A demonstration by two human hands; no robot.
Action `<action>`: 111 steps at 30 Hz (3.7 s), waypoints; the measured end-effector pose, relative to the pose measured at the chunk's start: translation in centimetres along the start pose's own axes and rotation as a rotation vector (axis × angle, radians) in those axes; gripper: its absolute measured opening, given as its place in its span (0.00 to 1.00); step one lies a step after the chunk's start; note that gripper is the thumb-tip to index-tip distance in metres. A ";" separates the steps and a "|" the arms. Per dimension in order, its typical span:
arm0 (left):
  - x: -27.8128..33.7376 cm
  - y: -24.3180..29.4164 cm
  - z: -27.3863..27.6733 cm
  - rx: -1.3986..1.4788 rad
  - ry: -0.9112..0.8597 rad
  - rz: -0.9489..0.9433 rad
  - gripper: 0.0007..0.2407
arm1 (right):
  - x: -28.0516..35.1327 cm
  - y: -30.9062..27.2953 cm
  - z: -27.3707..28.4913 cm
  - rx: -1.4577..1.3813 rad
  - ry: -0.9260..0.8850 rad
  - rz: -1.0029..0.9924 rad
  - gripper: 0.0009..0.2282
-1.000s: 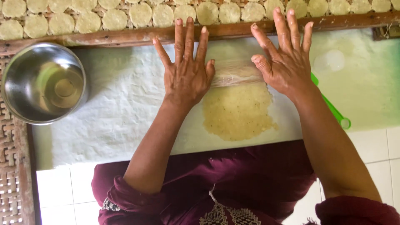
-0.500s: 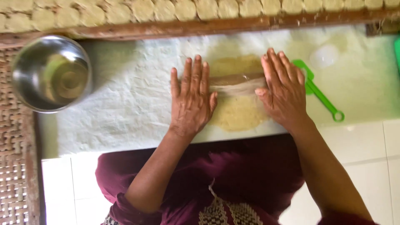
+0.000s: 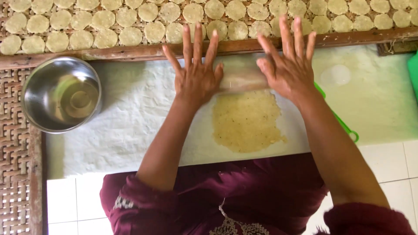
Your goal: The person rolls out dough with a rolling pin and cuts it into small circular shapes using a plastic mold.
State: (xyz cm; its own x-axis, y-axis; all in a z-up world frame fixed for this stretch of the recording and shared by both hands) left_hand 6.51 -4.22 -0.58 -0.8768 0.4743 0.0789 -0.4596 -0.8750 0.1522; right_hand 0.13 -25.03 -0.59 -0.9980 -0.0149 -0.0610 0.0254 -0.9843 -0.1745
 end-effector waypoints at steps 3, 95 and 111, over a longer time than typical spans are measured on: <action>3.0 0.6 -1.2 0.026 0.083 -0.055 0.30 | 3.3 -0.9 -0.2 -0.032 0.004 0.029 0.31; 2.7 3.1 0.3 -0.009 0.214 -0.137 0.28 | 5.4 0.6 1.4 -0.018 0.075 -0.057 0.27; 12.3 4.5 -2.0 0.028 0.169 -0.134 0.30 | 14.3 -3.4 1.9 -0.041 0.147 0.027 0.35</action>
State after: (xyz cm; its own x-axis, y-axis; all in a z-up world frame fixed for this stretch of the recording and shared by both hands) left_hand -6.65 -2.50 -0.85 -0.8207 0.5608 -0.1096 -0.5713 -0.8012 0.1782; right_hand -14.29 -22.27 0.95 -0.9778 -0.0127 -0.2090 0.0577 -0.9758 -0.2108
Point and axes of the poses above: each hand's wrist, its own x-axis away from the middle knuckle, its own z-axis out of the back of the hand, y = z × x, the point moved 7 cm from there along -x, towards the middle knuckle, and after that the axes turned 2 degrees about z, right-handed, at the moved point
